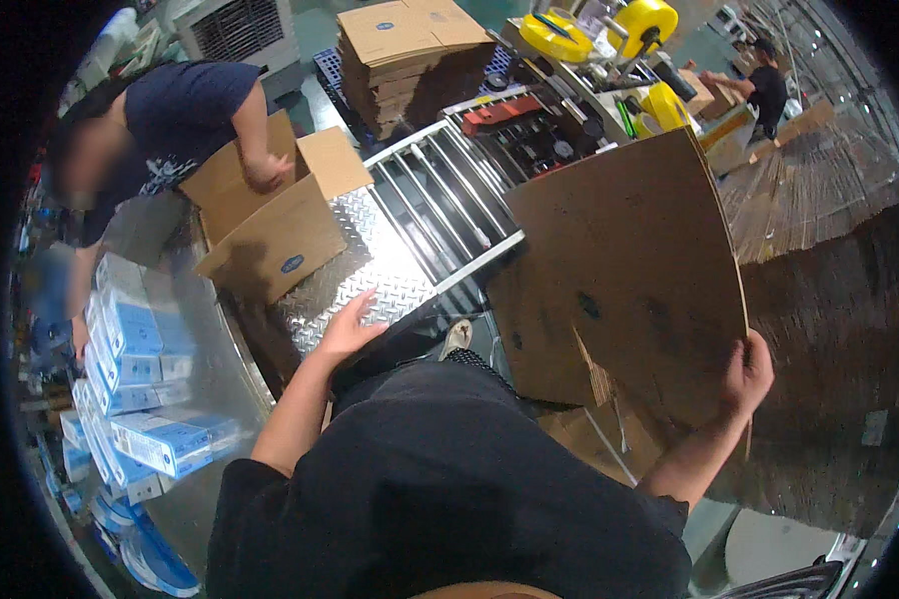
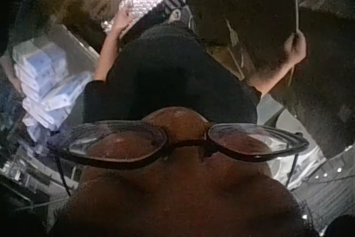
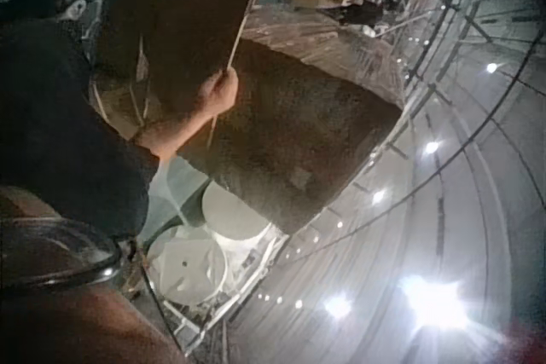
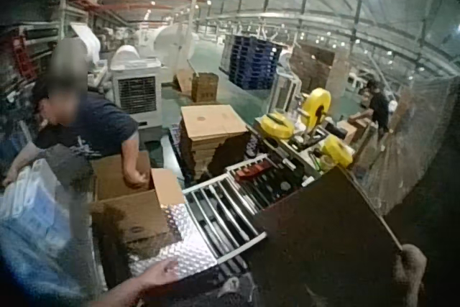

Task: The person picks up boxes of items from a table and places them into larger cardboard boxes, then moves the cardboard boxes onto a conveyor belt.

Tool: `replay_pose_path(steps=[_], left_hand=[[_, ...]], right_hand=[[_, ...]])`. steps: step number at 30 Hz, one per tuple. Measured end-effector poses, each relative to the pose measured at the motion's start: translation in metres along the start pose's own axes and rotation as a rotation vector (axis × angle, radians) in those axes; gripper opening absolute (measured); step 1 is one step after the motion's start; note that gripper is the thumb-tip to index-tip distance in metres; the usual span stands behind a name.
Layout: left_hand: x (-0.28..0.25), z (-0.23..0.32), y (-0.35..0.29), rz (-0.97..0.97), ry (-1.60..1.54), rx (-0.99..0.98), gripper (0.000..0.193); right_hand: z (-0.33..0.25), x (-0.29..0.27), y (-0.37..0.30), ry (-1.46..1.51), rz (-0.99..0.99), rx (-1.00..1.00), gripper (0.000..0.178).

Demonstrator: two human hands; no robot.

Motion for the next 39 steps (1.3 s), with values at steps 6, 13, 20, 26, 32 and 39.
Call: replay_pose_path(steps=[6, 13, 20, 26, 32, 39], left_hand=[[-0.063, 0.139, 0.015, 0.409, 0.448, 0.434, 0.108], [-0.145, 0.132, -0.067, 0.487, 0.664, 0.121, 0.030], [-0.123, 0.136, -0.108, 0.620, 0.861, 0.015, 0.018], [-0.100, 0.136, -0.059, 0.271, 0.670, -0.194, 0.046], [-0.123, 0.144, -0.062, 0.172, 0.995, -0.519, 0.057], [-0.160, 0.122, -0.117, 0.530, 0.524, -0.806, 0.043]], right_hand=[[-0.015, 0.053, 0.030, 0.678, -0.108, -0.069, 0.010], [0.016, 0.276, 0.027, 0.874, -0.353, 0.098, 0.015], [-0.174, 0.306, -0.022, 0.502, -0.020, -0.570, 0.056], [-0.219, 0.364, -0.069, 0.484, -0.150, -0.867, 0.046], [-0.208, 0.339, -0.049, 0.836, -0.111, -1.049, 0.023], [-0.272, 0.334, 0.037, 1.310, -0.638, -1.148, 0.023]])
Point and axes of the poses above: each hand's wrist, its own y-axis towards the middle knuckle, its own x-axis out of the palm, z = x × y, the point moved 3 cm from there along y, towards the middle knuckle, and after that the axes turned 7 degrees about z, right-handed, at the moved point
